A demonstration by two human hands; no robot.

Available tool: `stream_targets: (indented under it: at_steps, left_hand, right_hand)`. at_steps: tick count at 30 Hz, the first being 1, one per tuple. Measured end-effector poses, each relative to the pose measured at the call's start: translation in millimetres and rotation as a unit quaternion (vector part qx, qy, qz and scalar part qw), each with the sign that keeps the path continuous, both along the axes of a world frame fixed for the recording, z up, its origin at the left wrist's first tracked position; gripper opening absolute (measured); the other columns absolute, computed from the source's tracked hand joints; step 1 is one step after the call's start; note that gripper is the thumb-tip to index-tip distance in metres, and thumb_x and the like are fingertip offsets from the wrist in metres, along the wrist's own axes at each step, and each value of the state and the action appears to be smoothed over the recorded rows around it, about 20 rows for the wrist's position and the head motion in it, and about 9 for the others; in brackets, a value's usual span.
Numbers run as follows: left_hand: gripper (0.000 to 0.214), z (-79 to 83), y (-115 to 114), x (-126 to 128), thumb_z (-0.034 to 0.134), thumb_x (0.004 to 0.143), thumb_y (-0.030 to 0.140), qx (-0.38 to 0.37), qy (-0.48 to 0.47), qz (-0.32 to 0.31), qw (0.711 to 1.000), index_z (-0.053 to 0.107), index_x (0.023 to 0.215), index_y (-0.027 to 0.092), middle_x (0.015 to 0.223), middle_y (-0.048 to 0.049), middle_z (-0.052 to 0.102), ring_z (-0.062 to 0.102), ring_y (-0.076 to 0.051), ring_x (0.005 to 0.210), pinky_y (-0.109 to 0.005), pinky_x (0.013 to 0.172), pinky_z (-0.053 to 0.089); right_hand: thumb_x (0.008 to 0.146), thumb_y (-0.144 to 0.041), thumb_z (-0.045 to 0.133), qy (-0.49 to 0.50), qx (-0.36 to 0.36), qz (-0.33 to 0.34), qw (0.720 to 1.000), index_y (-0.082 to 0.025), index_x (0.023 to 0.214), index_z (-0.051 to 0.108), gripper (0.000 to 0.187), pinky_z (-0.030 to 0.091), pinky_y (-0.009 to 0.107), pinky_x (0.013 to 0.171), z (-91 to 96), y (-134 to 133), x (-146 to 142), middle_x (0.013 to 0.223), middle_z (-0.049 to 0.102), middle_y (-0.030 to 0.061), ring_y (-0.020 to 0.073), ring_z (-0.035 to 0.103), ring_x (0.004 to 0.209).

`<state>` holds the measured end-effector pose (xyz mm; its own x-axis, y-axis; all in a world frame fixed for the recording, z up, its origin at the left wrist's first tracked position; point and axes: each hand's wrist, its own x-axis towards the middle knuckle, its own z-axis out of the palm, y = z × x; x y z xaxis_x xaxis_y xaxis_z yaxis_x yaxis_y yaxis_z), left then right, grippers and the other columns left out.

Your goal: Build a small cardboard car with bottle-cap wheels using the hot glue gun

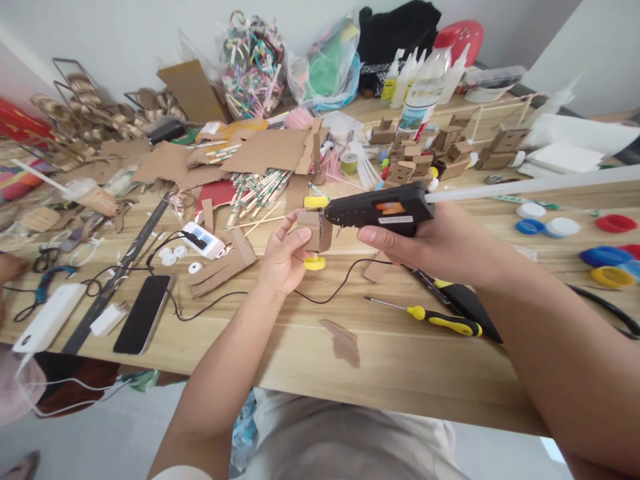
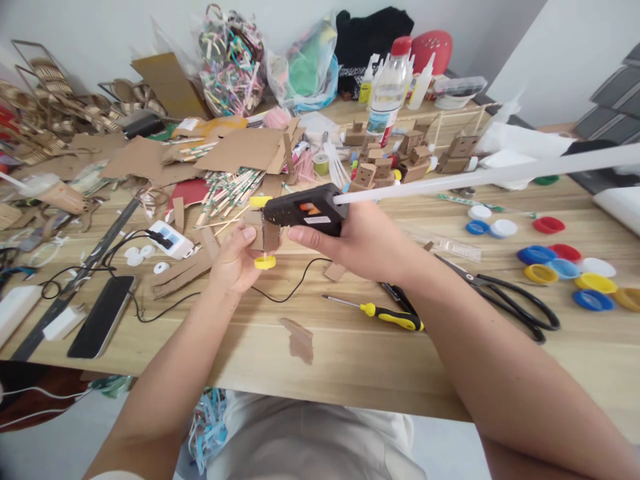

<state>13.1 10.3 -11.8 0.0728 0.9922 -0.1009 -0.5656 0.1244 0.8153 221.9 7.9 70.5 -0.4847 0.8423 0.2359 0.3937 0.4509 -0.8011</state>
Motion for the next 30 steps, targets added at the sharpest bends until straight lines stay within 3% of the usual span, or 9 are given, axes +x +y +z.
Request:
stream_targets:
  at_steps: [7,15,21,25,30]
  left_hand:
    - [0.048,-0.9,0,0,0.092,0.061,0.021,0.017,-0.007,0.01,1.0,0.068,0.101,0.024,0.085,0.0019,0.078,0.078,-0.021,0.083,-0.029,0.071,0.06]
    - [0.067,1.9,0,1,0.092,0.058,0.011,0.035,-0.03,0.054,0.997,0.066,0.118,0.027,0.076,0.0078,0.075,0.074,-0.014,0.07,-0.028,0.078,0.061]
    - [0.066,3.3,-1,1,0.092,0.06,0.012,0.049,-0.035,0.062,0.996,0.067,0.119,0.029,0.077,0.0078,0.075,0.072,-0.013,0.067,-0.027,0.076,0.061]
    - [0.062,2.3,0,0,0.09,0.062,0.012,0.036,-0.032,0.058,0.997,0.067,0.117,0.03,0.075,0.0085,0.073,0.073,-0.013,0.068,-0.024,0.069,0.058]
    - [0.041,4.6,1,1,0.085,0.069,0.017,0.008,-0.028,0.061,0.998,0.07,0.106,0.028,0.08,0.0057,0.078,0.073,-0.014,0.069,-0.022,0.059,0.053]
  right_hand:
    - [0.086,-0.076,0.064,-0.003,-0.033,0.007,0.999,-0.024,0.106,0.075,0.056,0.048,0.031,0.049,-1.1,1,3,0.067,0.063,-0.0002,0.0176,0.058,0.056]
    - [0.086,-0.063,0.072,0.009,-0.06,0.004,0.998,-0.025,0.105,0.072,0.043,0.033,0.025,0.034,-1.8,3,6,0.056,0.052,-0.0054,0.0098,0.039,0.038]
    - [0.085,-0.07,0.07,-0.003,-0.065,-0.009,0.998,-0.023,0.109,0.073,0.053,0.039,0.028,0.037,-1.2,2,6,0.057,0.052,-0.0045,0.0121,0.045,0.04]
    - [0.088,-0.069,0.065,0.008,-0.041,0.005,0.999,-0.023,0.103,0.072,0.049,0.044,0.029,0.045,-3.9,1,0,0.059,0.055,-0.0038,0.014,0.05,0.048]
    - [0.084,-0.064,0.07,0.017,-0.011,0.023,1.0,-0.024,0.086,0.067,0.04,0.055,0.031,0.062,-2.7,2,-3,0.075,0.069,0.0016,0.0214,0.068,0.076]
